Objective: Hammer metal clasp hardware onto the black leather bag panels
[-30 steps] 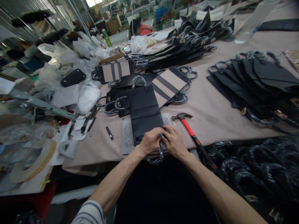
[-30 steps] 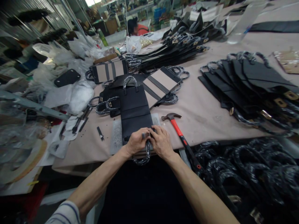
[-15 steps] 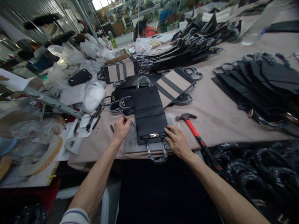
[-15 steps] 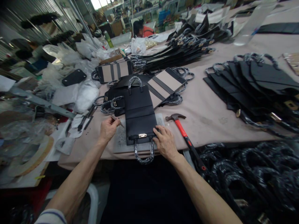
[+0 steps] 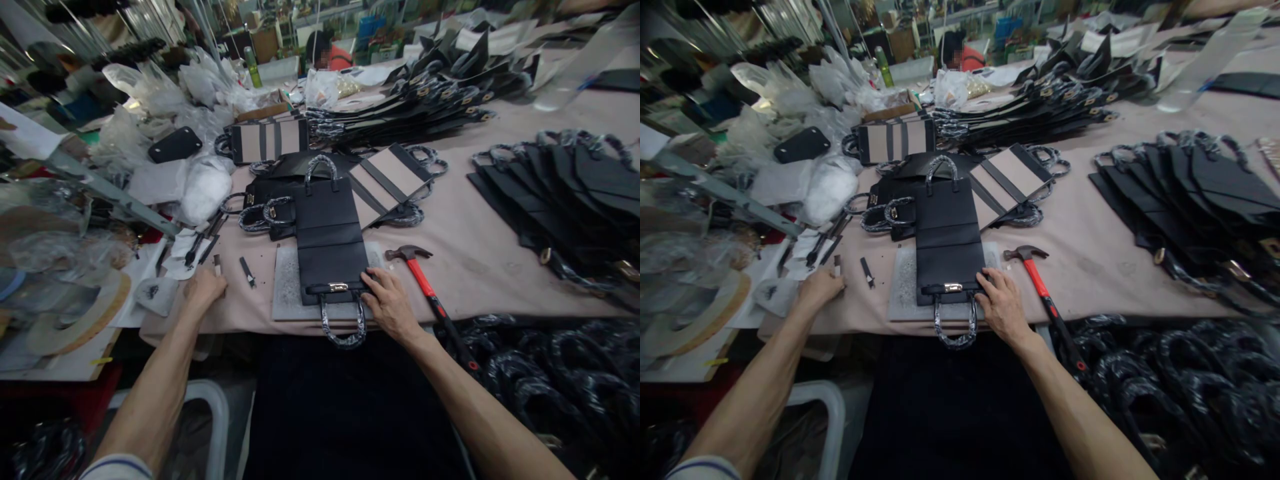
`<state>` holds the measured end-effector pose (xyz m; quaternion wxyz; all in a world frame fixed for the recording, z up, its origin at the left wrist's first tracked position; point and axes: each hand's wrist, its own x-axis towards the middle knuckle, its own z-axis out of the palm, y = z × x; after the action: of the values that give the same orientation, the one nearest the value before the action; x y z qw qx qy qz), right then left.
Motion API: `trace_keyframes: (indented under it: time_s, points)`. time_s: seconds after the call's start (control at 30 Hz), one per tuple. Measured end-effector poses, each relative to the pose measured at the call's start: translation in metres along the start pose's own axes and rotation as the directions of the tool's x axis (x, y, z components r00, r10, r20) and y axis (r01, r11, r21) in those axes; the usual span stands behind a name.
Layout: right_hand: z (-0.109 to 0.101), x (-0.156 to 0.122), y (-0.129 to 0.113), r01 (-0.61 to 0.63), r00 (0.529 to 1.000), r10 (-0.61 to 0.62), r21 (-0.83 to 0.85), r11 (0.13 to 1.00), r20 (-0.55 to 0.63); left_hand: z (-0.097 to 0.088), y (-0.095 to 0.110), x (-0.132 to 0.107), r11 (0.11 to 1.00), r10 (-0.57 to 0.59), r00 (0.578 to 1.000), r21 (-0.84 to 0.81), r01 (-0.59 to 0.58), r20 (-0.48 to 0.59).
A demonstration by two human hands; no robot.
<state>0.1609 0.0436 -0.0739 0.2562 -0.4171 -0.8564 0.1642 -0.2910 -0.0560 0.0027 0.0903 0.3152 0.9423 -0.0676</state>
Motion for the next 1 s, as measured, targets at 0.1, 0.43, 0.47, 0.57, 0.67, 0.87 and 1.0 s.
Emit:
trace_keyframes:
  time_s: [0.1,0.43,0.47,0.57,0.67,0.87,1.0]
  points:
    - [-0.006,0.004,-0.004,-0.001,0.999,0.003,-0.072,0.997,0.034,0.010,0.005,-0.024,0.995,0.084,0.983,-0.032,-0.091,-0.163]
    - [-0.026,0.043,-0.024,0.203,0.942,-0.116,-0.260,0.944,0.315,0.031,0.138,-0.147,0.503,0.779,0.531,-0.173,-0.847,-0.334]
    - [-0.028,0.047,-0.026,0.232,0.929,-0.122,-0.290,0.929,0.350,0.032,0.147,-0.150,0.494,0.795,0.516,-0.154,-0.856,-0.320]
    - [-0.032,0.055,-0.030,0.330,0.880,-0.151,-0.351,0.876,0.451,0.033,0.162,-0.149,0.505,0.822,0.511,-0.093,-0.858,-0.252]
    - [-0.035,0.059,-0.033,0.414,0.832,-0.200,-0.339,0.845,0.518,0.030,0.166,-0.145,0.462,0.875,0.453,0.013,-0.887,-0.171]
    - [-0.037,0.059,-0.040,0.548,0.739,-0.308,-0.269,0.792,0.599,0.027,0.159,-0.145,0.356,0.932,0.344,0.116,-0.927,-0.115]
    - [-0.039,0.058,-0.035,0.541,0.744,-0.330,-0.234,0.808,0.581,0.036,0.144,-0.134,0.307,0.933,0.296,0.025,-0.951,-0.204]
